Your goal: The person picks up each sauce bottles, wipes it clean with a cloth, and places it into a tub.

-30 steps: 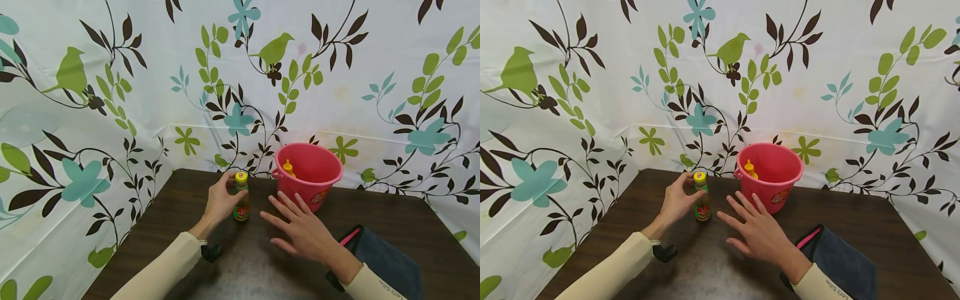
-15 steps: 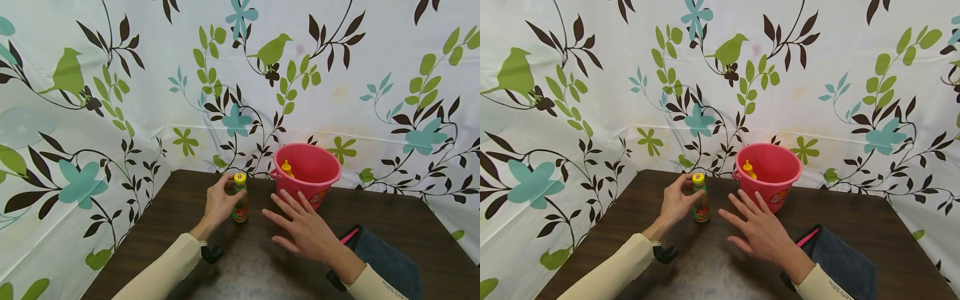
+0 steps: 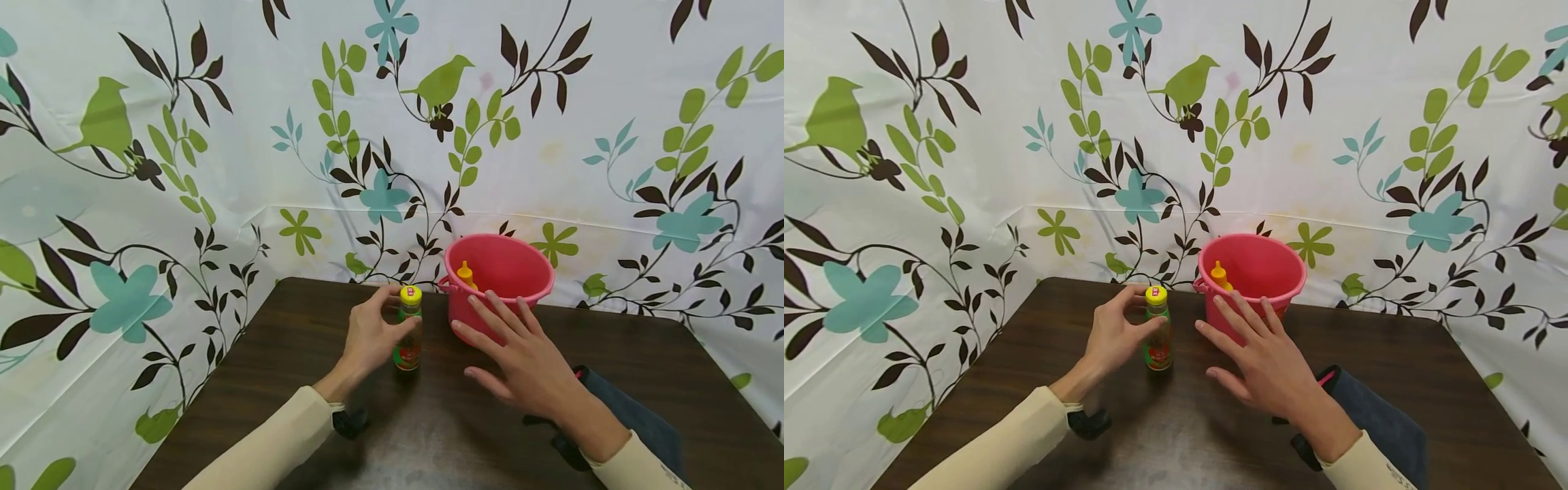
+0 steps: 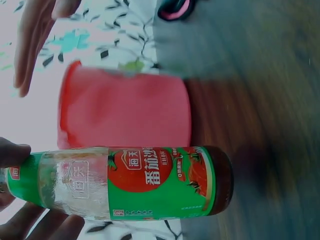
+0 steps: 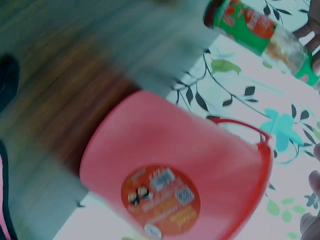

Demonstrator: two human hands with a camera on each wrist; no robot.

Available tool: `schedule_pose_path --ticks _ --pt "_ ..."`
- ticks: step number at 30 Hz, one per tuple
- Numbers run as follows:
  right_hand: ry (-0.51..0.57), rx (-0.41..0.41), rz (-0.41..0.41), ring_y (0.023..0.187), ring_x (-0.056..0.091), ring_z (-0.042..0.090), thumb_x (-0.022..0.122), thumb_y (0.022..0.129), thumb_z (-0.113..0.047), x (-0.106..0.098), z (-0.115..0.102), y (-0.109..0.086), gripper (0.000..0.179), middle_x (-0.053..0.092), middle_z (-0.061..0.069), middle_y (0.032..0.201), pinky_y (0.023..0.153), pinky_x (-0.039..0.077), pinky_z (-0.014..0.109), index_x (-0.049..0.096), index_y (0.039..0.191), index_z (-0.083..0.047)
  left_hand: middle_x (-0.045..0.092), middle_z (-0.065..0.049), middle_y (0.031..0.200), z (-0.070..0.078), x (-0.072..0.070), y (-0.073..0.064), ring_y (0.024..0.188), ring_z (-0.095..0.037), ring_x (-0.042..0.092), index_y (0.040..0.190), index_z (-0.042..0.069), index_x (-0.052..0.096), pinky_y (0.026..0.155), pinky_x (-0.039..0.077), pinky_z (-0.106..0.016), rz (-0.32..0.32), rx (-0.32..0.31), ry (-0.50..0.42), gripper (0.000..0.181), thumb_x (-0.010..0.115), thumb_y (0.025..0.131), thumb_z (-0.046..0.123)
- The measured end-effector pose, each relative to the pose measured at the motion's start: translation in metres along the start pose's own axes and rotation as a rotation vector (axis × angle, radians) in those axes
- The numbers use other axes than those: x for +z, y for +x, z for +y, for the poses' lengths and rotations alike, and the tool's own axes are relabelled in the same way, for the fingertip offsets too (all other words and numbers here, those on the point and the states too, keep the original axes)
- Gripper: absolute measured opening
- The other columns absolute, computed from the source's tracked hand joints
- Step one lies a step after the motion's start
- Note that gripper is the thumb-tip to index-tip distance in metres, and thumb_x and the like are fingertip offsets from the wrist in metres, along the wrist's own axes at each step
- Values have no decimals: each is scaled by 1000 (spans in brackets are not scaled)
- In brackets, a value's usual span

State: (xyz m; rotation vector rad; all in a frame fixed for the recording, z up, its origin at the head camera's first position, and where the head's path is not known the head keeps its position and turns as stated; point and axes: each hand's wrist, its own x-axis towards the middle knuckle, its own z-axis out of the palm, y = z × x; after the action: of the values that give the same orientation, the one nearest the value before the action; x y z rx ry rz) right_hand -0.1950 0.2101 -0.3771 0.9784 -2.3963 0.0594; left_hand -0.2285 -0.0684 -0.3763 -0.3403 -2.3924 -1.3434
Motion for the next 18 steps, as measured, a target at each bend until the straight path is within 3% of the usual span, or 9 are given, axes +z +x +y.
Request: schedule_pose_path --ticks 4,6,9,12,18 --pt "-21 42 18 162 28 37 27 100 -77 -12 8 -10 77 39 10 171 133 16 65 45 161 -33 81 -9 114 10 7 -9 100 -26 76 127 15 68 80 62 -38 -48 34 -8 46 88 87 21" --pt "-30 67 19 161 29 38 24 100 -78 -18 13 -16 78 40 11 171 132 16 66 45 162 -34 81 -8 113 14 11 -14 97 -23 75 127 16 69 77 60 -32 -74 45 -23 46 88 86 20" --pt "-38 88 26 160 30 39 26 101 -77 -24 19 -26 77 40 12 171 134 9 64 46 161 -33 80 -6 114 18 16 -21 88 -18 74 128 17 68 71 60 -24 -120 47 -58 46 88 86 19" --pt "-33 106 22 162 27 37 34 101 -76 -26 24 -38 75 38 12 172 135 3 61 47 161 -33 80 -6 114 21 21 -28 88 -18 76 128 16 68 74 64 -27 -156 69 -102 45 88 87 18" --pt "-25 150 -9 168 14 30 67 95 -63 -25 27 -66 77 31 9 175 135 -4 58 45 162 -33 80 -2 111 24 33 -40 92 -17 75 126 17 69 76 65 -29 -207 97 -148 44 88 87 20"
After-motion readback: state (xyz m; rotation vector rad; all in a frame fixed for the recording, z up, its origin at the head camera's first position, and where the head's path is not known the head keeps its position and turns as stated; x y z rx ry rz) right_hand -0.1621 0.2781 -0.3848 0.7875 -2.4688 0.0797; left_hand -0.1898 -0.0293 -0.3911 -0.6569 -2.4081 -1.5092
